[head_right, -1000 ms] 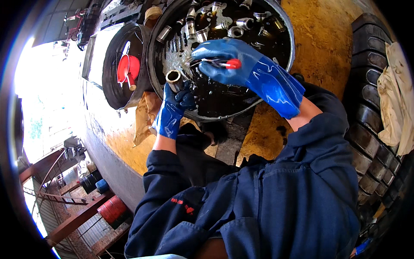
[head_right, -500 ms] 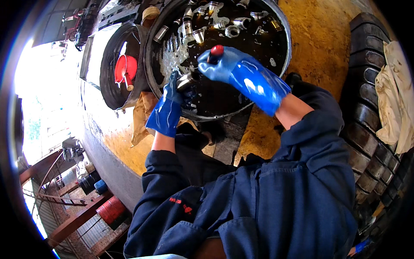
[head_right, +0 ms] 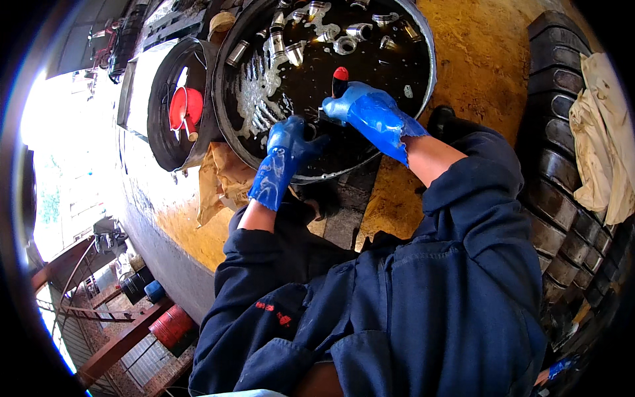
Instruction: The person sits on the floor and cleans small metal parts submerged in a dark liquid within a large metal basin. They use a red-handled brush to scrub the parts and repeatedly dip them into the liquid, handling them one at a time.
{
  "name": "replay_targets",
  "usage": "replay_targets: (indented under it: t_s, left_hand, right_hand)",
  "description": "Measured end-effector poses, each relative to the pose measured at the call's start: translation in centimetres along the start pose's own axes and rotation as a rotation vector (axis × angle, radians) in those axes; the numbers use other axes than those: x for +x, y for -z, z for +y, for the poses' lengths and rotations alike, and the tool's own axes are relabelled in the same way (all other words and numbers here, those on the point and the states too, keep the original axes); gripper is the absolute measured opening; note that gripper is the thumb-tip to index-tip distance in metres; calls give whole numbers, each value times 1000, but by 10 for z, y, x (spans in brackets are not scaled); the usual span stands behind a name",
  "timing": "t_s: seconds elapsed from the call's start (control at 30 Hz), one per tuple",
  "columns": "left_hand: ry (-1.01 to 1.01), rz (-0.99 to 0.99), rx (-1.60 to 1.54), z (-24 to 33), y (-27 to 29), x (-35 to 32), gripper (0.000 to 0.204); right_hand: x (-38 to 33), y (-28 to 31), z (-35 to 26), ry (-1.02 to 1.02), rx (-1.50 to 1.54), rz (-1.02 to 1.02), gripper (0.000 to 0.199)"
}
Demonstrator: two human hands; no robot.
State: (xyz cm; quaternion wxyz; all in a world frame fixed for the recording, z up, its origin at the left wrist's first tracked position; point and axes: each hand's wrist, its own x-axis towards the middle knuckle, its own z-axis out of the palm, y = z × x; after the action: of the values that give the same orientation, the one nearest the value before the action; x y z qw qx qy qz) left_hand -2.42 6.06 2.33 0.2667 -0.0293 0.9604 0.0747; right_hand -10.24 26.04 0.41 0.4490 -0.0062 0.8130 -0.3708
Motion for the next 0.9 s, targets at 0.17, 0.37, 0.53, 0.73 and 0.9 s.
replay_targets:
  t_s: [0.17,0.37,0.53,0.73,0.9]
  left_hand:
    - [-9,-35,-140,3,7,-6,56]
    - [-332,227,-231,5,-12,-7,53]
    - [-263,192,-312,17,-21,0,50]
    - [-190,135,-530,37,-30,0,51]
    - [-195,227,-356,48,-26,-4,45]
  right_hand:
    - [-22,13,2,-3,62,66,49]
    - [-17,9,15,64,127,109,49]
    - [-34,16,0,37,72,118,44]
    - [-50,23,-1,-40,42,124,41]
    - [-41,20,-11,-161,-42,101,44]
